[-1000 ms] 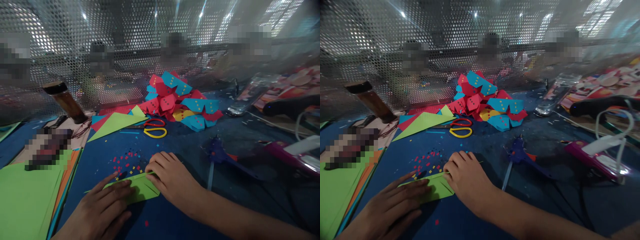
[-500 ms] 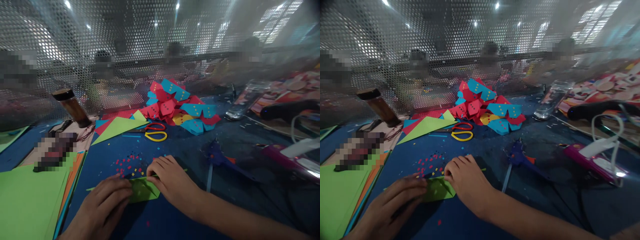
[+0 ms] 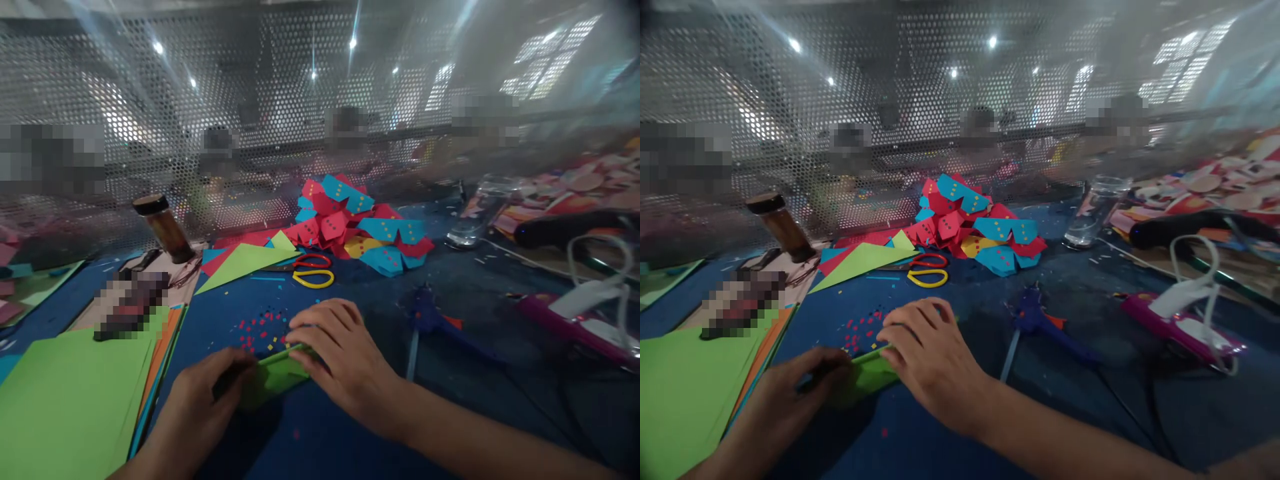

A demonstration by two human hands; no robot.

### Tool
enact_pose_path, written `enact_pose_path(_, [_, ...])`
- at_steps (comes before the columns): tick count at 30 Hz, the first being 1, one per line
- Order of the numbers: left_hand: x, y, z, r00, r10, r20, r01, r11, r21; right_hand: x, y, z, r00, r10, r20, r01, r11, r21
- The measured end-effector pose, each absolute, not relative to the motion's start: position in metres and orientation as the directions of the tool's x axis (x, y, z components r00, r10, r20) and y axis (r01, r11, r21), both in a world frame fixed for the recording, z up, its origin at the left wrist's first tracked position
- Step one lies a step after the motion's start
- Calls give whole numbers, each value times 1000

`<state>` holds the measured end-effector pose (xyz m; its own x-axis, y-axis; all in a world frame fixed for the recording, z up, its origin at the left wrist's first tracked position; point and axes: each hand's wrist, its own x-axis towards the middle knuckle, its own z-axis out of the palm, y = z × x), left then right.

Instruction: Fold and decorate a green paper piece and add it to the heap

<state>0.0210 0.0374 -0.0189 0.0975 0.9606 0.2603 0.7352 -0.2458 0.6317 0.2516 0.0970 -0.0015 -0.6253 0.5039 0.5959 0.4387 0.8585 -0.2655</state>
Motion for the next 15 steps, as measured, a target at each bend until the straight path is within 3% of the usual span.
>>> enact_pose_path(3, [22,40,-9,-55,990,133,632,-69,772,255,93,6,-484,502,717,462,842,-278])
enact_pose_path(5, [22,43,-4,-106,992,71,519,-6,855,254,92,7,-390,570,723,451,803,-390])
enact_pose_path(7, [22,45,-3,-125,992,7,401,45,915,250,93,5,-311,732,606,411,679,-608])
enact_pose_path(9, [22,46,-4,-124,991,-58,310,94,946,245,93,1,-308,875,373,327,466,-822])
enact_pose_path(11, [24,44,-7,-109,989,-100,258,125,958,239,94,-4,-415,892,182,204,286,-936])
enact_pose_path(15, [30,39,-13,-45,992,-120,200,127,972,233,93,-10,-582,811,61,104,148,-983])
